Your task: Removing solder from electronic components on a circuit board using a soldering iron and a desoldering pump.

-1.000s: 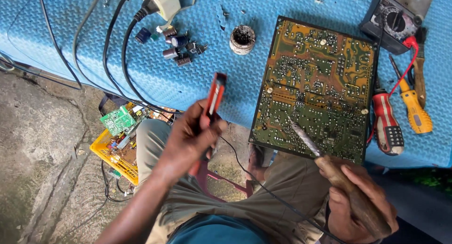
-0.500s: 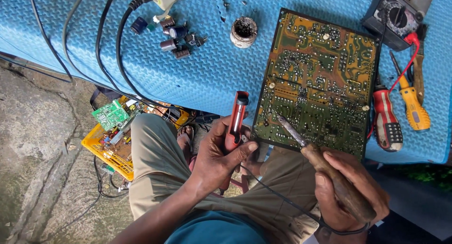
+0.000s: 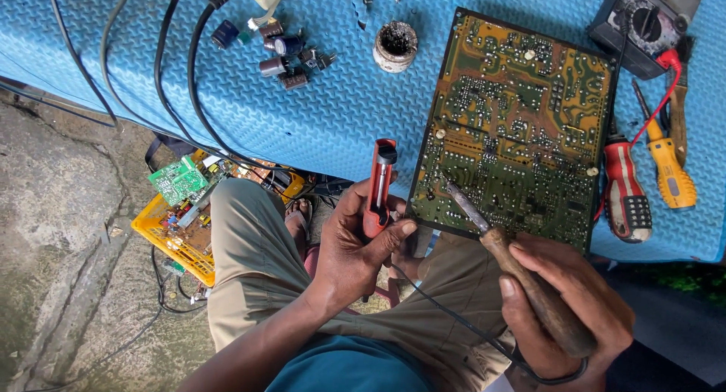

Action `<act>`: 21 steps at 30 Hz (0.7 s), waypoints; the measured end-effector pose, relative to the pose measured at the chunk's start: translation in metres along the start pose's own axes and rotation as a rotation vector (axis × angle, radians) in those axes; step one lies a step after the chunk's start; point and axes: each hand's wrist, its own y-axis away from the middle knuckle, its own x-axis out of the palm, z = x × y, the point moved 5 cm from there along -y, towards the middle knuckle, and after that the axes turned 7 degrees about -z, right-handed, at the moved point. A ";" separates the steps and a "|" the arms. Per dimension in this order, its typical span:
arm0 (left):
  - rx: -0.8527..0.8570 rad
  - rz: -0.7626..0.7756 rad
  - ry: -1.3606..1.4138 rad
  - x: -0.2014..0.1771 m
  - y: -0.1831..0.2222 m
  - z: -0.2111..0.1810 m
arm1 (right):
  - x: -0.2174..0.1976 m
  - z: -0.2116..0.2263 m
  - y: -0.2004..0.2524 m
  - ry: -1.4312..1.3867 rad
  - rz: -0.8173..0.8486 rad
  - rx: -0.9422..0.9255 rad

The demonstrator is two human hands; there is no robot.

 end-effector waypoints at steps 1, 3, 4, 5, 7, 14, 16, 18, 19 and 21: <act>0.041 0.006 -0.051 0.000 0.000 -0.002 | 0.001 0.002 -0.002 -0.008 0.009 -0.004; 0.080 0.014 -0.102 0.000 0.000 -0.004 | 0.002 0.004 -0.004 -0.015 0.016 -0.006; 0.106 0.022 -0.094 0.000 0.000 -0.005 | 0.002 0.005 -0.005 -0.003 0.030 -0.023; 0.131 0.031 -0.085 0.001 0.000 -0.007 | 0.003 0.006 -0.005 0.008 0.044 -0.040; 0.128 0.024 -0.067 0.000 0.000 -0.005 | 0.002 0.012 -0.007 0.015 0.051 -0.012; 0.130 0.043 -0.100 0.001 0.000 -0.009 | 0.000 0.006 -0.001 0.008 0.016 -0.003; 0.136 0.047 -0.105 0.001 0.000 -0.009 | 0.000 0.006 0.000 0.010 0.020 -0.018; 0.146 0.049 -0.109 0.001 0.000 -0.010 | 0.000 0.005 0.002 0.009 0.023 -0.036; 0.138 0.049 -0.136 0.001 0.000 -0.010 | 0.000 0.004 0.003 0.015 0.017 -0.021; 0.130 0.044 -0.165 -0.001 0.000 -0.016 | 0.000 0.003 0.005 0.018 0.015 -0.005</act>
